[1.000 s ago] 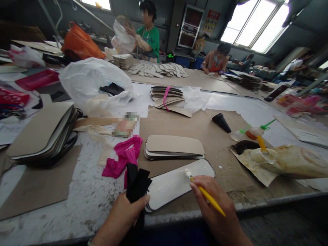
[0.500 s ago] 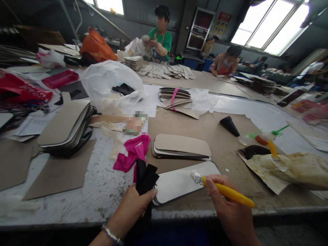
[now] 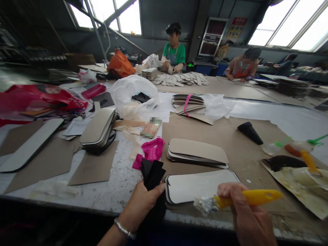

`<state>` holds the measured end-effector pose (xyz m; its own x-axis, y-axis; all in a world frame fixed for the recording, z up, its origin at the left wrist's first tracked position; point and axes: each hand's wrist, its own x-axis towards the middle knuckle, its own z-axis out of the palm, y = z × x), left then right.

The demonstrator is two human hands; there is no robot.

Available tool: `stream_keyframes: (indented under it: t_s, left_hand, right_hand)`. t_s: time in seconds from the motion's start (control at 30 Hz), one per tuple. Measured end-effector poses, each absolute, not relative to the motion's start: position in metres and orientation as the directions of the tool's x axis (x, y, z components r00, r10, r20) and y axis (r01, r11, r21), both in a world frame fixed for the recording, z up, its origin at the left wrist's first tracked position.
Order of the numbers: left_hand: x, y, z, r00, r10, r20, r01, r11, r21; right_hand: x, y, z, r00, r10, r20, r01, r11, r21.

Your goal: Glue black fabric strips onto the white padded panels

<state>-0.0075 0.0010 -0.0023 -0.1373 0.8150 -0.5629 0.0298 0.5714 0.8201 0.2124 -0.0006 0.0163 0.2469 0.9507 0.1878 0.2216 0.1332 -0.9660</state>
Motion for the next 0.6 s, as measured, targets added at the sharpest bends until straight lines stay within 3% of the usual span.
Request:
stream_keyframes:
  t_s: [0.13,0.23,0.37,0.5,0.6]
  left_hand:
    - [-0.022,-0.015,0.022,0.049,0.829,-0.557,-0.131,0.558,0.819]
    - [-0.021,-0.03,0.032,0.221,0.792,-0.569,-0.216,0.608,0.764]
    - [-0.002,-0.042,0.029,0.302,0.741,-0.6,-0.186,0.663,0.725]
    - [0.019,-0.044,0.024,0.324,0.737,-0.593,-0.097,0.649,0.755]
    - [0.024,-0.043,0.023,0.292,0.751,-0.592,-0.073,0.635,0.769]
  right_hand:
    - [0.219,0.002,0.023,0.196,0.963,0.185,0.129,0.162,-0.978]
    - [0.207,-0.008,0.027,0.054,0.998,-0.019,0.057,-0.022,-0.998]
    - [0.176,-0.024,0.018,-0.163,0.95,-0.265,0.061,-0.258,-0.964]
    - [0.156,-0.032,0.007,-0.217,0.952,-0.217,0.226,-0.167,-0.96]
    - [0.155,-0.031,0.005,-0.206,0.961,-0.185,0.244,-0.132,-0.961]
